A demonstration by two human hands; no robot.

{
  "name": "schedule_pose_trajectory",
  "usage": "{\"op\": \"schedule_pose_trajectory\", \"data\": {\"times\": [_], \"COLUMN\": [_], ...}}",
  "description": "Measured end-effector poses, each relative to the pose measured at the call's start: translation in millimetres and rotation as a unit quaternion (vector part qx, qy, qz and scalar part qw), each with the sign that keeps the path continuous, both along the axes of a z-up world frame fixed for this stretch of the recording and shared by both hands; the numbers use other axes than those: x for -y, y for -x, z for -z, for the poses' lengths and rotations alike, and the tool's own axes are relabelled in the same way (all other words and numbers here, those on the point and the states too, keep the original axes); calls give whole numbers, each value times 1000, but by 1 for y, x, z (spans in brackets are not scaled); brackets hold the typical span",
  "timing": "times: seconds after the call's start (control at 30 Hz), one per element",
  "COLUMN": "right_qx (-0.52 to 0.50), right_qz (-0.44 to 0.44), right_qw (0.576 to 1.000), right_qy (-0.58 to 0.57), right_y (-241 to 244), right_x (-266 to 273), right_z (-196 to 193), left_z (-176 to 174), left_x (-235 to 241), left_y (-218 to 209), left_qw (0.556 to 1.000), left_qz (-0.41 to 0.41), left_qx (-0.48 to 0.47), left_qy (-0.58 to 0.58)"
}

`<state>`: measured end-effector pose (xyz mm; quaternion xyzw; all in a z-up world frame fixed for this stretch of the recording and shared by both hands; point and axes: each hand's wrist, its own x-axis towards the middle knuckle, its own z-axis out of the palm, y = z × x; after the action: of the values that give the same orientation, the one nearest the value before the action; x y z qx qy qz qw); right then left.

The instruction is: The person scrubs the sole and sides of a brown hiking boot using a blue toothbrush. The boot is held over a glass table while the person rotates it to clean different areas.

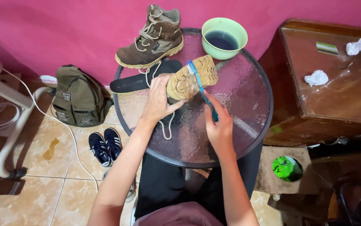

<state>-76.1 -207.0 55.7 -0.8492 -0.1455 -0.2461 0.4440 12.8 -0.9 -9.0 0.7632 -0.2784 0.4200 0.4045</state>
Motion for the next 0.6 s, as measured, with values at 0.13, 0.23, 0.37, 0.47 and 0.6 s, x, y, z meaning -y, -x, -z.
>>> {"op": "schedule_pose_trajectory", "data": {"times": [0.13, 0.23, 0.37, 0.47, 0.6], "right_qx": [-34, -46, 10, 11, -9], "right_qz": [38, 42, 8, 24, 43], "right_qw": [998, 995, 997, 997, 997], "right_qy": [-32, -78, -82, -74, -62], "right_y": [17, 17, -3, 6, 22], "right_x": [13, 7, -8, 2, 29], "right_z": [25, 20, 5, 13, 65], "left_z": [3, 9, 5, 4, 11], "left_x": [-1, 2, 1, 1, 0], "left_y": [-3, -3, -3, -2, -7], "left_qw": [1000, 1000, 1000, 1000, 1000], "left_qz": [-20, -7, -1, -6, -3], "left_qx": [-10, 11, 14, 5, 4], "left_qy": [14, 9, -3, -12, -17]}}
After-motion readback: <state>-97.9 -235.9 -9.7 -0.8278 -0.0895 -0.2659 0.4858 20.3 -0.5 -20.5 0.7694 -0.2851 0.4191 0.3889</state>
